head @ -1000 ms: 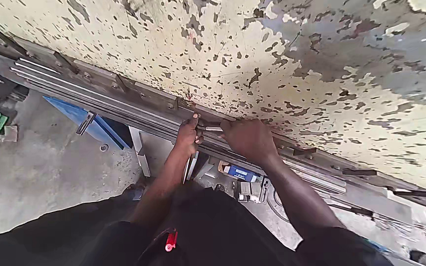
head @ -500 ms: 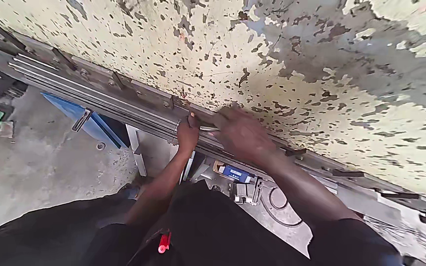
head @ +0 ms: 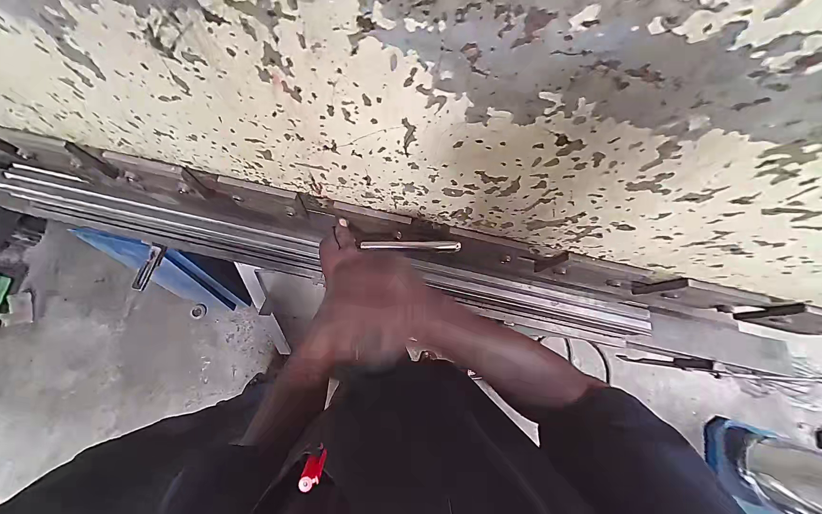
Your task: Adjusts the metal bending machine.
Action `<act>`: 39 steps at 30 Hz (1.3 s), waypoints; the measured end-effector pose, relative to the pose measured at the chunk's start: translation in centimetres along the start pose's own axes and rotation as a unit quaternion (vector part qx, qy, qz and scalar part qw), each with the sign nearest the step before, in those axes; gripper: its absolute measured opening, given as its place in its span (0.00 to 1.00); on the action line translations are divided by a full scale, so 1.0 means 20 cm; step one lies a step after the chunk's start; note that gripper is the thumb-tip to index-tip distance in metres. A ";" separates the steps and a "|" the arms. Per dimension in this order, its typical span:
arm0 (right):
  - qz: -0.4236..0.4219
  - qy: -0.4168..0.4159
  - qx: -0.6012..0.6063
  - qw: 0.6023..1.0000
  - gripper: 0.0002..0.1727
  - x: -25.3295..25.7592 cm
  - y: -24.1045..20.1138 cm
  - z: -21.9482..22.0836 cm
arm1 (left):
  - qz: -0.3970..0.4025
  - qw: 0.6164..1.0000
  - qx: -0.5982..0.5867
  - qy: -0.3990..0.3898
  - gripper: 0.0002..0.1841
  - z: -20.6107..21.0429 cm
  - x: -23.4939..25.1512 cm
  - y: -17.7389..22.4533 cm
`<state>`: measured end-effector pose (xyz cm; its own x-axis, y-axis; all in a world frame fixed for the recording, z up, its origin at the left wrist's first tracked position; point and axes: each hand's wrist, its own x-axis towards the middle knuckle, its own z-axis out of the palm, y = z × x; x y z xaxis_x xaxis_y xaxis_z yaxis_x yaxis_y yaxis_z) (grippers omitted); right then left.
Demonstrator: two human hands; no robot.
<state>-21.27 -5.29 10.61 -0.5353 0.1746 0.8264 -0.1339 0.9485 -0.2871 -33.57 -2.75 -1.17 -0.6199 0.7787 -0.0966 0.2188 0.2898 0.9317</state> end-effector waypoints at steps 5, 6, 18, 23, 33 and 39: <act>0.030 0.014 -0.069 0.997 0.19 -0.18 0.22 -0.05 | 0.030 0.964 -0.258 -0.065 0.17 -0.10 -0.19 0.17; 0.040 0.010 -0.080 0.996 0.20 -0.15 0.16 -0.09 | -0.011 0.953 -0.296 -0.065 0.18 -0.10 -0.20 0.23; 0.320 -0.422 -0.088 0.844 0.35 -0.84 -0.26 -0.70 | -0.053 0.976 -0.208 -0.044 0.24 0.06 -1.02 -0.05; 0.408 -0.604 -0.012 0.684 0.28 -1.45 -0.37 -0.89 | -0.066 0.989 -0.046 -0.121 0.22 0.53 -1.72 -0.23; 0.528 -0.667 -0.073 0.521 0.27 -2.78 -0.55 -1.51 | -0.337 0.865 0.372 -0.018 0.22 0.18 -2.76 -1.16; 0.659 -0.599 -0.091 0.446 0.26 -3.29 -0.78 -1.88 | -0.220 0.766 0.547 -0.257 0.22 0.06 -3.33 -1.30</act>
<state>47.53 -21.65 -21.11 -0.1245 0.4484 -0.8851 0.9670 0.2545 -0.0071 2.94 -61.47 -19.42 -0.4975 0.5071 -0.7038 0.7487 0.6608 -0.0532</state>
